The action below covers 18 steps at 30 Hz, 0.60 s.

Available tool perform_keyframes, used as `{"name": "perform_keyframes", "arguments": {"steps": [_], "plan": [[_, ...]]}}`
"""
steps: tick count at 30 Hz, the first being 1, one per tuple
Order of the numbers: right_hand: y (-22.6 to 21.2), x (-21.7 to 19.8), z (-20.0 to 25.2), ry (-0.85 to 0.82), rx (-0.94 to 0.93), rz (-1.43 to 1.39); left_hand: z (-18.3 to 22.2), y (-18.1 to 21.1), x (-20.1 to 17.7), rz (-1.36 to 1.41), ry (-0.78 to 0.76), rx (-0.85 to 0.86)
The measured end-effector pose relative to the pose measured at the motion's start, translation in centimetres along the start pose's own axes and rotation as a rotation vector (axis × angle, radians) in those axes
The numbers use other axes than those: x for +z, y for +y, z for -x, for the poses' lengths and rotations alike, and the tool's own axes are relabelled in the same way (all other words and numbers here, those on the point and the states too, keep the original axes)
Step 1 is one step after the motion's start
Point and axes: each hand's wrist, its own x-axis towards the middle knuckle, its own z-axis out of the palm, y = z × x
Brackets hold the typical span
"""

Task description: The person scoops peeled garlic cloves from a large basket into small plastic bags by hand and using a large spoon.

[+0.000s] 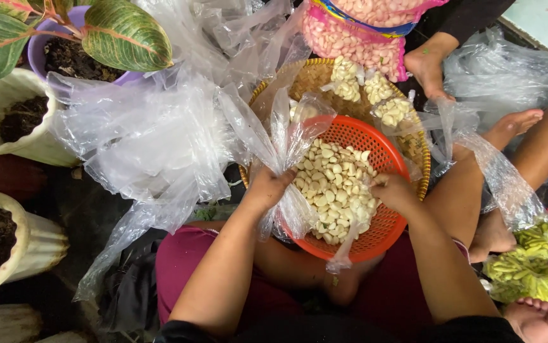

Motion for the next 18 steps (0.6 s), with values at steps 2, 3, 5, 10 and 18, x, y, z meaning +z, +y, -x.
{"name": "perform_keyframes", "arguments": {"steps": [2, 3, 5, 10, 18], "plan": [[0.3, -0.1, 0.1, 0.009, -0.092, 0.205, 0.7, 0.7, -0.2, -0.037, 0.007, -0.014], [0.2, -0.7, 0.1, 0.012, -0.091, 0.206, 0.3, 0.0, 0.0, -0.037, 0.005, -0.012], [-0.4, -1.8, -0.4, 0.225, -0.328, 0.138, -0.6, -1.3, 0.1, -0.015, 0.016, -0.013], [-8.4, -10.1, 7.0, 0.377, -0.288, 0.216, -0.4, 0.2, -0.2, 0.016, 0.019, -0.007], [-12.9, -14.7, 9.4, 0.477, -0.438, -0.132, -0.4, 0.3, -0.3, -0.043, 0.056, 0.070]]}}
